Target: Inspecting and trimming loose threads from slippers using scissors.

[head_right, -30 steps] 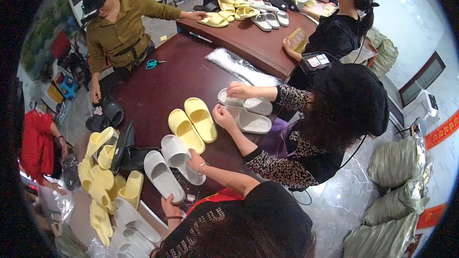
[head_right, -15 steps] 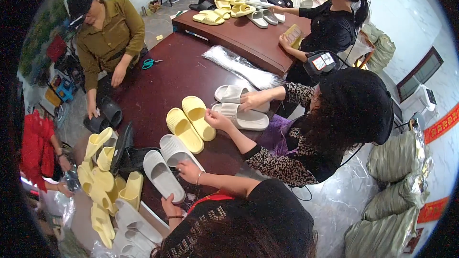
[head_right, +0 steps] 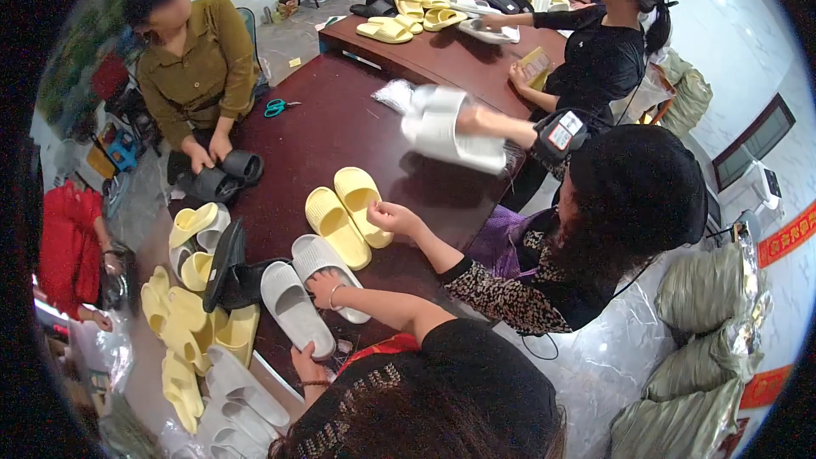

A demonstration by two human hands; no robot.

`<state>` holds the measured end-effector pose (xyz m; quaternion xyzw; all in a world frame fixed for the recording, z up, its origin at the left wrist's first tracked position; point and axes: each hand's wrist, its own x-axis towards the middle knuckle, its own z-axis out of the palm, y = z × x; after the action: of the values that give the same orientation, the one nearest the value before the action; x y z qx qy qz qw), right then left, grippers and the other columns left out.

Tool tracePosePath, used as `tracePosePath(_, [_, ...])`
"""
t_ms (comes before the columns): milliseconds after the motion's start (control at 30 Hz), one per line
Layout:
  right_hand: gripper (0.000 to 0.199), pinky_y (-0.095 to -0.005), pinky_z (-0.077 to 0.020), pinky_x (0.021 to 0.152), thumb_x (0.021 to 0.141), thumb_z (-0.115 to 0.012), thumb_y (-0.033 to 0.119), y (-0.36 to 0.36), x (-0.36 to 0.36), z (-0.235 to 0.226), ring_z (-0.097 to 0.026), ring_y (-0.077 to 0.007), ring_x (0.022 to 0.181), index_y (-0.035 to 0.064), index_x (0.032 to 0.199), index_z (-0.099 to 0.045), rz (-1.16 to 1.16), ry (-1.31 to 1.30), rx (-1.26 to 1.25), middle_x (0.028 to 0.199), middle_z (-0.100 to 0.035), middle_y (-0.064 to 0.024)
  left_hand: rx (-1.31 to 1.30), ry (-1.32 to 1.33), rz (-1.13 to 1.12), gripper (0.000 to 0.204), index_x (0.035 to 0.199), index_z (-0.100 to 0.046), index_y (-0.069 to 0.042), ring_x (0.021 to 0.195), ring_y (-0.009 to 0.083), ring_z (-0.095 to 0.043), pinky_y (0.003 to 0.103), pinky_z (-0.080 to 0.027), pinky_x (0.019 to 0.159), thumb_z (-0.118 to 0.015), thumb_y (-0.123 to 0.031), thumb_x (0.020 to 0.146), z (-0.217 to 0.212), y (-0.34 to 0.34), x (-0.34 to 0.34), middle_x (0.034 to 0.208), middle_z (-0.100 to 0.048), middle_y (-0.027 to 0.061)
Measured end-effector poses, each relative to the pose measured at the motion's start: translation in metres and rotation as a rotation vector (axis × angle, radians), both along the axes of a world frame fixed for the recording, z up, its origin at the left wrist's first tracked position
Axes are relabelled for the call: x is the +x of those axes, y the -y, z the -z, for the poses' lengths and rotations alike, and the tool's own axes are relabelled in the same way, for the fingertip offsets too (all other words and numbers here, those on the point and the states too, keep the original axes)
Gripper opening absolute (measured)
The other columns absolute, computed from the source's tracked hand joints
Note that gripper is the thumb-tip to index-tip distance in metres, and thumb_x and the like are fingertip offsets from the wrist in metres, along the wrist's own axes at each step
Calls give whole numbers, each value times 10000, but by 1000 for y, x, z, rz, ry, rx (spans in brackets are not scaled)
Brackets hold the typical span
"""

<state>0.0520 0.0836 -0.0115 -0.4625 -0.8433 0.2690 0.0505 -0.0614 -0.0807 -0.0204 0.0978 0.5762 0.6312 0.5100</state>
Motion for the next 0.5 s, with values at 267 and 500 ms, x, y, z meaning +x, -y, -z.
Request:
tracePosePath(267, [601, -445, -300, 892, 622, -590, 265, -7, 2, -12, -433, -351, 1061, 65, 1154, -398, -36, -23, -202, 1108, -476, -203, -9, -6, 13, 434, 1103, -401, 40, 890, 258, -534, 346, -440, 785, -521, 62, 686, -28, -2, 4, 1009, -518, 140])
tracePosePath(500, [728, -446, -268, 921, 613, -627, 319, 9, -6, -47, -424, -381, 1037, -1, 1181, -303, -27, -474, -256, 1074, -465, -254, 173, -129, -26, 477, 1137, -373, 30, 944, 253, -505, 343, -414, 822, -511, 60, 681, -62, 4, -13, 1058, -490, 135])
